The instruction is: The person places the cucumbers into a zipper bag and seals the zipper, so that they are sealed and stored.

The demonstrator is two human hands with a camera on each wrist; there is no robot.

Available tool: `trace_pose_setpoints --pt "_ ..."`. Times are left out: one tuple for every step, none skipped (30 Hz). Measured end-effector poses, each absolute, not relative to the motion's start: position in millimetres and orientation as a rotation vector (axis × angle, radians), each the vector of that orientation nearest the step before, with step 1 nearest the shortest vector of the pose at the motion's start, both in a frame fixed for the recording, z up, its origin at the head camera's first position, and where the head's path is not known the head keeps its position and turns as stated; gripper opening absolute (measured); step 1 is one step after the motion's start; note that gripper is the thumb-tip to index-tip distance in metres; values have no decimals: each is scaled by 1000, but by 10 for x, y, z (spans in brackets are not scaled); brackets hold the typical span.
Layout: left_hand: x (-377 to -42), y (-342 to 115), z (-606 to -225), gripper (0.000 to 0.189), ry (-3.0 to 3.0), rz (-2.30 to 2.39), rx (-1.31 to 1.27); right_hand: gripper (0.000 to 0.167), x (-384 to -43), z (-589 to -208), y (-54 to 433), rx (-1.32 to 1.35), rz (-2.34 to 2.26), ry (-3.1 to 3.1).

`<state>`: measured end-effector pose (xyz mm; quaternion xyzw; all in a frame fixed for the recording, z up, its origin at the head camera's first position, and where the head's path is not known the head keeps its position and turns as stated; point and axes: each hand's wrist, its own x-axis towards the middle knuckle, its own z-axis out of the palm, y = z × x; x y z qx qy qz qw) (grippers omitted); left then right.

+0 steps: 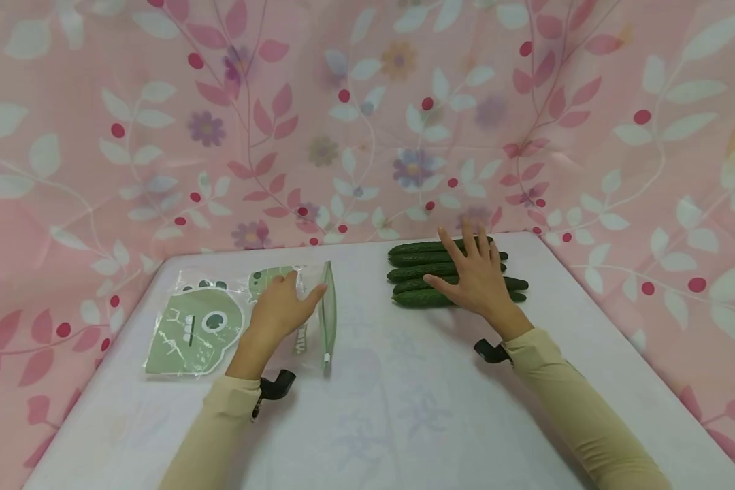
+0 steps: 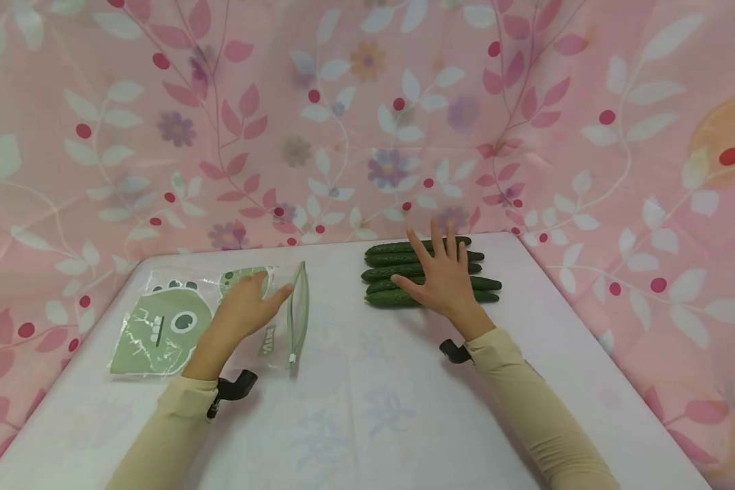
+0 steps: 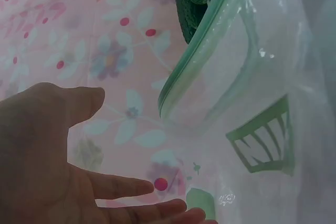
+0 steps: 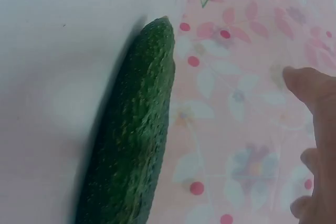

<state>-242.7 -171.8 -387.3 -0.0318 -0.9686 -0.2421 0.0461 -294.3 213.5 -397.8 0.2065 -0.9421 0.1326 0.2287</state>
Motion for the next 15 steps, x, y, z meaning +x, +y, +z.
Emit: trace_pose_setpoints --pt "-2430 -1705 -3891 91 -2968 -739 -90 97 -2941 -3986 2153 595 384 -2596" --pt "-2432 -1694 -3909 93 -2976 -740 -81 97 -2940 -3996 2171 619 398 -2601" --pt "-2435 -1683 -3927 95 -2985 -735 -71 97 -2940 -4009 2190 640 407 -2610" --pt "-2436 -1674 -3944 95 -2992 -729 -61 96 -2938 -4023 2210 655 409 -2620" --pt "-2436 -1665 -3962 96 -2997 -722 -56 96 -2938 -4037 2229 667 412 -2627" --pt "-2435 -1657 -3977 96 -2999 -713 -51 96 -2938 -4057 2249 671 409 -2638" --pt "-2435 -1650 -3990 96 -2999 -703 -50 97 -2937 -4075 2265 671 409 -2651" --pt "-2435 -1643 -4003 95 -2995 -694 -50 97 -2939 -4092 2282 668 403 -2661" --pt "-2435 -1635 -4011 95 -2991 -683 -53 97 -2941 -4107 2298 664 397 -2670" --pt "-2434 -1628 -4017 94 -2986 -678 -54 97 -2942 -4119 2312 660 402 -2678" --pt "-2431 -1622 -4020 93 -2983 -674 -55 97 -2942 -4129 2325 658 407 -2686" --pt "-2430 -1618 -4024 92 -2978 -670 -56 96 -2941 -4136 2336 656 412 -2692" --pt "-2428 -1616 -4027 91 -2975 -670 -59 96 -2940 -4141 2348 655 421 -2698" --pt "-2426 -1615 -4031 91 -2975 -673 -61 96 -2941 -4146 2360 654 431 -2703" --pt "-2423 -1616 -4035 89 -2976 -674 -67 95 -2940 -4152 2373 655 442 -2708"
